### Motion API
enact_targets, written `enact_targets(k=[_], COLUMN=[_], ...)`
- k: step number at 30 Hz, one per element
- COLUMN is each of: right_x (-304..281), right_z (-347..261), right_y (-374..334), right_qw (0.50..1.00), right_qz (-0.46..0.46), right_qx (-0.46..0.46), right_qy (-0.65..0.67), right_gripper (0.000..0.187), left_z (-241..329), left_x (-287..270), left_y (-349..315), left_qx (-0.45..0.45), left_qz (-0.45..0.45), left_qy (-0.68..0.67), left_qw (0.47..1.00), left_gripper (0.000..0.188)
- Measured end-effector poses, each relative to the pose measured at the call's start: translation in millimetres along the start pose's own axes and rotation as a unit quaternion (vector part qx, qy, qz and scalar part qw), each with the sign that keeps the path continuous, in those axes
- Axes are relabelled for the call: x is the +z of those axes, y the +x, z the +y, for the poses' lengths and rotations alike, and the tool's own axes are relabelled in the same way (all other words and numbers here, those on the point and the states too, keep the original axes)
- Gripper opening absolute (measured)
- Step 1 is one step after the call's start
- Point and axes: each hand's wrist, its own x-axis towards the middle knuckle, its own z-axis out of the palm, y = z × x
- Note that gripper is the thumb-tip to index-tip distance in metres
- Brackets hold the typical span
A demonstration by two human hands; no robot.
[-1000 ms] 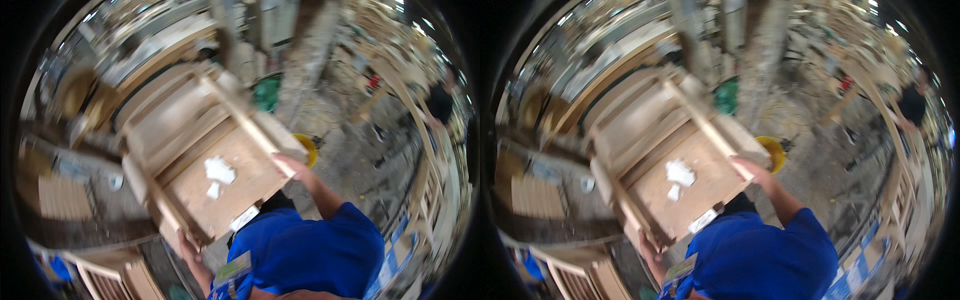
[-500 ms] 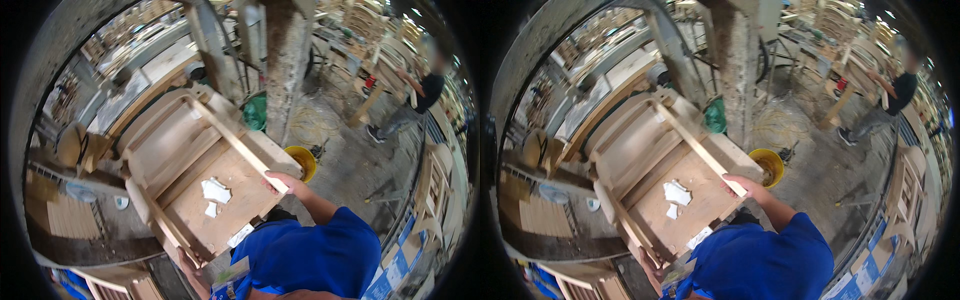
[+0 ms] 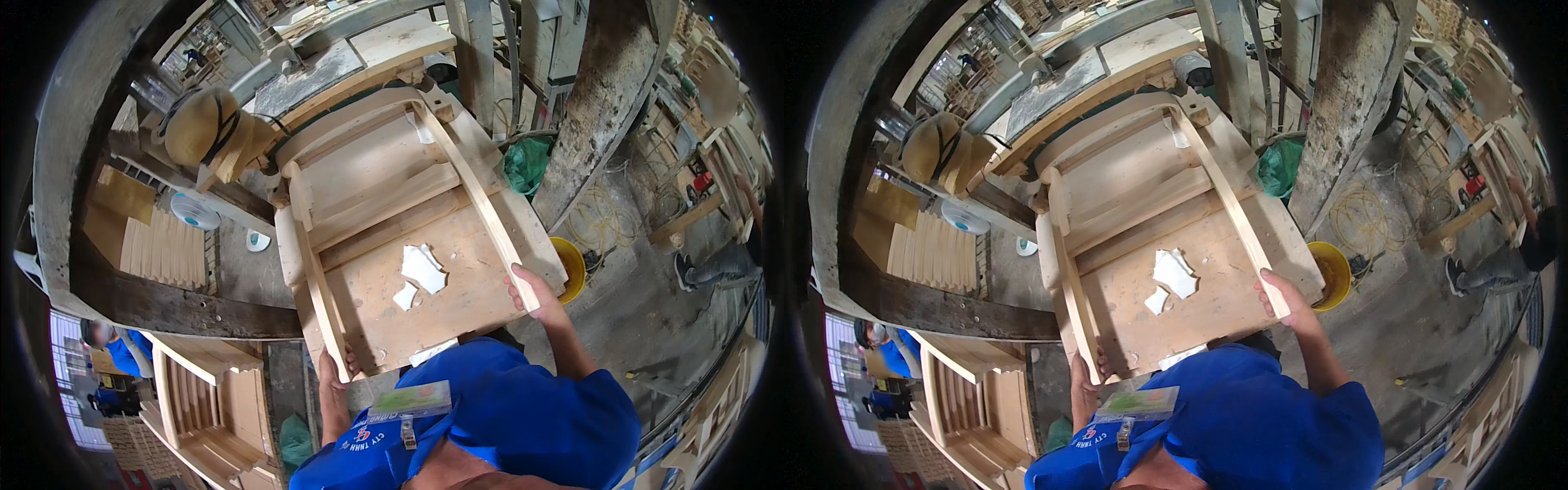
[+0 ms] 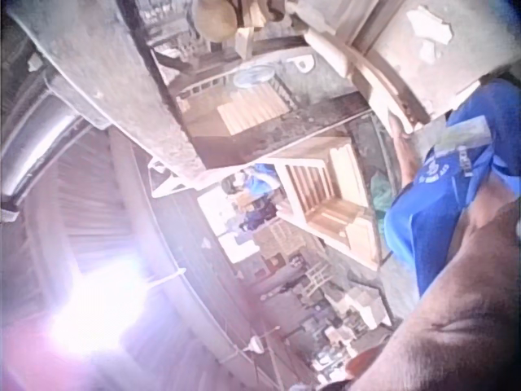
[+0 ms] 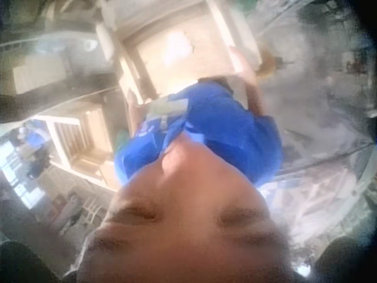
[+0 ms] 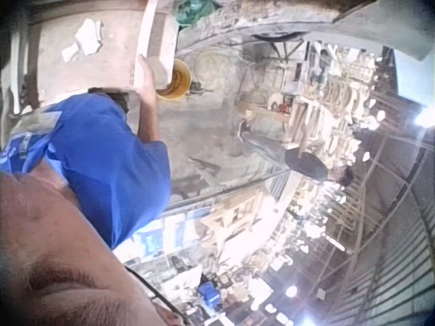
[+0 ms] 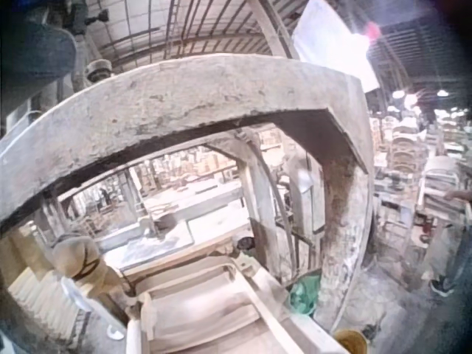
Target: The person repeatedly picks up a wooden rocking chair frame, places it on a sanding machine, and runs the machine over the frame. After sanding, the person removes the chair and places it on a nearby stack.
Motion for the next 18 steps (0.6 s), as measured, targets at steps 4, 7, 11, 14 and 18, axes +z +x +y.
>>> enact_targets(k=[4, 7, 11, 14, 18], right_x=[0, 4, 5, 6, 6], right_z=[-3, -2, -6, -6, -6], right_y=[-1, -2, -5, -3, -3], right_qw=[0.999, 0.999, 0.999, 0.999, 0.999], right_qz=[0.036, 0.037, 0.031, 0.029, 0.028], right_qx=[0.025, 0.015, 0.016, 0.009, 0.01], right_qy=[-0.026, -0.012, -0.016, -0.024, -0.028], right_gripper=[0.051, 0.049, 0.048, 0.047, 0.046], left_z=[-2, -1, 3, 5, 5], left_x=[1, -1, -5, -10, -7], left_y=[-2, -1, -1, -3, 6], left_qx=[0.006, 0.002, -0.014, -0.02, -0.01], left_qz=[0.005, 0.015, 0.038, 0.031, 0.031], left_qy=[0.009, 0.011, 0.003, 0.007, 0.01], left_qw=[1.0, 1.0, 0.999, 0.999, 0.999], left_gripper=[0.045, 0.043, 0.04, 0.039, 0.038])
